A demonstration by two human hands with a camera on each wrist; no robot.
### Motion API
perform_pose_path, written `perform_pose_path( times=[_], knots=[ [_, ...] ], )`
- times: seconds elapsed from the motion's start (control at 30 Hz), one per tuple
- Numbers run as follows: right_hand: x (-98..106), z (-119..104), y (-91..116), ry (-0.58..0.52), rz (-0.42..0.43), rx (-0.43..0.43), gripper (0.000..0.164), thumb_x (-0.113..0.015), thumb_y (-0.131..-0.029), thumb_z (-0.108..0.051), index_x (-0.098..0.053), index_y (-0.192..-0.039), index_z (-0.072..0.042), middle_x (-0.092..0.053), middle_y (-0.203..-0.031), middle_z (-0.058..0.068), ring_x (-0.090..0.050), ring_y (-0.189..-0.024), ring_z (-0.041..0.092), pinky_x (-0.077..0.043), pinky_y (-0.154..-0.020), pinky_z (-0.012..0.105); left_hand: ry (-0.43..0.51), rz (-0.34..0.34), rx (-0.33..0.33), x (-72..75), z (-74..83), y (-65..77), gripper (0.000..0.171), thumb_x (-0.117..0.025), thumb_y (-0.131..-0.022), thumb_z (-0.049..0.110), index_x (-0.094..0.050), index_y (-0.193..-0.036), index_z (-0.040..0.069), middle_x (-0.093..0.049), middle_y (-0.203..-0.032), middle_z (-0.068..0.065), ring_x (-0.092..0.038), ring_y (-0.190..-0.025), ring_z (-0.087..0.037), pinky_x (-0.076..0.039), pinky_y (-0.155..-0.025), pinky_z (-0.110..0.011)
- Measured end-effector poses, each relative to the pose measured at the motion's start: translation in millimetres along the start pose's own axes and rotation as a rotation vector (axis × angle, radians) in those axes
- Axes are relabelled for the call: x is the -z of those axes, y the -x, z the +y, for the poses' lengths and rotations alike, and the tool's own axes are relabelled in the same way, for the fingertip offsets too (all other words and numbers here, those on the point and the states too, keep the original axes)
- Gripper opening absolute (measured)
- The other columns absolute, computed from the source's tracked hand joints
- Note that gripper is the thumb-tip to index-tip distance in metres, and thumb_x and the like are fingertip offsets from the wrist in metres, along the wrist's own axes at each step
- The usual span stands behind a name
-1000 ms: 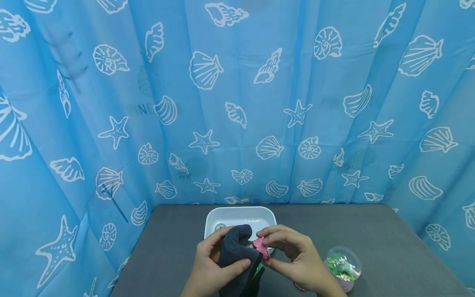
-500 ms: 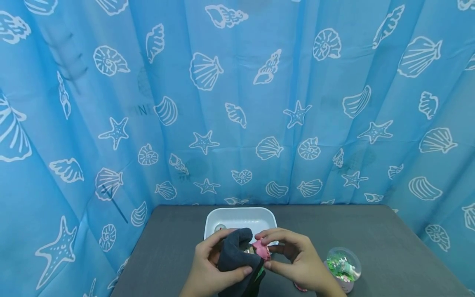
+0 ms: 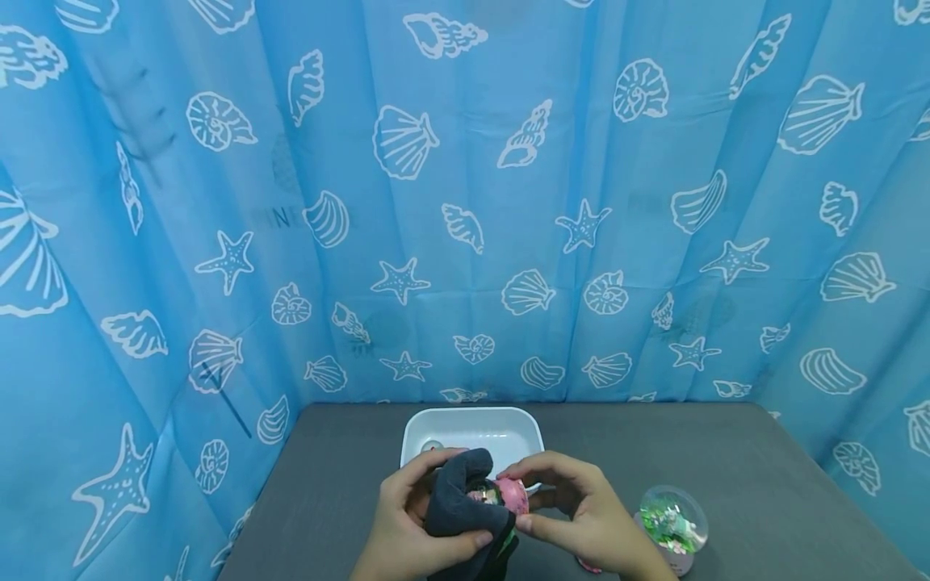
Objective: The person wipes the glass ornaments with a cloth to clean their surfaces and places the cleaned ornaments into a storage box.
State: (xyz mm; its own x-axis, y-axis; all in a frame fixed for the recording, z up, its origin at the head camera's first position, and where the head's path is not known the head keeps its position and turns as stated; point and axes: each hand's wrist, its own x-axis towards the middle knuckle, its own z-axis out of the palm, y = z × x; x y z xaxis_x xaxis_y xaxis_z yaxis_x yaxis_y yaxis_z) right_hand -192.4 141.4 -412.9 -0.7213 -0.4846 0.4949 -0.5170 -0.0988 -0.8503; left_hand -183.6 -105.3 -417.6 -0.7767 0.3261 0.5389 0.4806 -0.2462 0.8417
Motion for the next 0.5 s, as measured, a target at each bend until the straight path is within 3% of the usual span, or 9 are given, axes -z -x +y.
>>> perform_pose_path(
  times=[0.23, 0.5],
  knots=[
    [1.9, -1.0, 1.5, 0.014, -0.006, -0.041, 0.028, -0.058, -0.093, 0.007, -0.059, -0.12, 0.001, -0.068, -0.1, 0.01, -0.07, -0.083, 0.014, -0.061, -0.065, 0.036, 0.016, 0.003, 0.062, -1.9, 1.5, 1.8, 0.067, -0.081, -0.074, -0.003, -0.052, -0.134, 0.005, -0.06, -0.122, -0.019, -0.07, -0.099, -0.029, -0.059, -0.083, -0.044],
    [2.1, -1.6, 0.5, -0.042, -0.051, -0.047, 0.023, -0.049, -0.096, 0.009, -0.059, -0.116, 0.002, -0.064, -0.087, 0.021, -0.067, -0.072, 0.01, -0.059, -0.058, 0.035, -0.004, -0.013, 0.032, -3.7, 1.6, 1.3, 0.068, -0.082, -0.074, -0.003, -0.051, -0.134, 0.003, -0.06, -0.121, -0.02, -0.071, -0.099, -0.029, -0.059, -0.083, -0.044]
  ],
)
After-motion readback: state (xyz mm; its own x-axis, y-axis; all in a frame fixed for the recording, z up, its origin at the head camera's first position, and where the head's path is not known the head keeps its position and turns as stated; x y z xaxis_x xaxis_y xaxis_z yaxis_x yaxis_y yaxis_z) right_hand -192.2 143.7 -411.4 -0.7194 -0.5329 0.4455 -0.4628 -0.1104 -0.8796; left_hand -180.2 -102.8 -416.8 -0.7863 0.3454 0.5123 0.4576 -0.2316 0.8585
